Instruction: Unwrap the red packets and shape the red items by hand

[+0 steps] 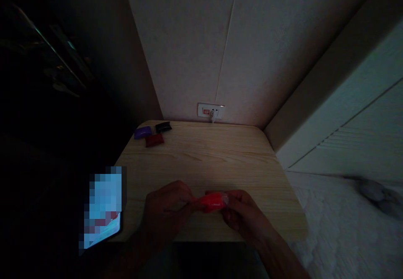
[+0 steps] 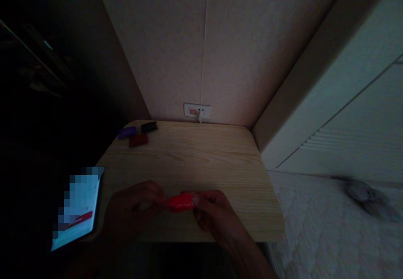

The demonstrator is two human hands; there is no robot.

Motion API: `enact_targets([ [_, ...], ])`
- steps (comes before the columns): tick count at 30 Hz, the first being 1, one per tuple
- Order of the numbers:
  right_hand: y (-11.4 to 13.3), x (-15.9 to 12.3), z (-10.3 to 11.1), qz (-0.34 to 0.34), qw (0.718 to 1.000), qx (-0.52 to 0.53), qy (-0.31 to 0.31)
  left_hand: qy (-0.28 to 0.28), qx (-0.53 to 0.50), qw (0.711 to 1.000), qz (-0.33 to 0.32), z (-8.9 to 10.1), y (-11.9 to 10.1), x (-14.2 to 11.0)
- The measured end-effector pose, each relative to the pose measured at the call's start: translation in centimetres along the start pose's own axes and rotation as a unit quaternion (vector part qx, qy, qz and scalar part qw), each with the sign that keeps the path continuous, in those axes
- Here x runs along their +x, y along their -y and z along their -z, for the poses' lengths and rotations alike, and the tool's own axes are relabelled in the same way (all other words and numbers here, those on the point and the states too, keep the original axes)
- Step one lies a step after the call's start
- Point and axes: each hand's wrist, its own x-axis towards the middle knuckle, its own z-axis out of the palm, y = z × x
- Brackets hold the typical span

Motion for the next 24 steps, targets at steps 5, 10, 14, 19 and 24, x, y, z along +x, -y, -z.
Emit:
enact_targets([
  [5, 0.0, 0.2, 0.0, 0.013, 0.999, 0.028, -0.030, 0.003, 0.050, 0.999, 0.002, -0.4, -0.4, -0.2],
  [10, 0.7, 0.2, -0.2, 0.012, 0.998, 0.037, -0.043, 0.015, 0.068, 0.997, 0.019, -0.3, -0.7, 0.1],
  [14, 1.1, 0.2, -0.5, 0.024, 0.998, 0.031, -0.046, -0.015, 0.053, 0.997, 0.048, -0.3, -0.5, 0.6],
  [19, 1.1, 0.2, -0.5, 0.034, 0.998, 0.024, -0.038, -0.032, 0.015, 0.994, 0.101, -0.3, -0.6, 1.0],
  [24, 1.0, 0.3, -0.5, 0.016, 0.998, 0.051, -0.032, 0.018, -0.008, 0.997, 0.078, -0.2, -0.8, 1.0],
])
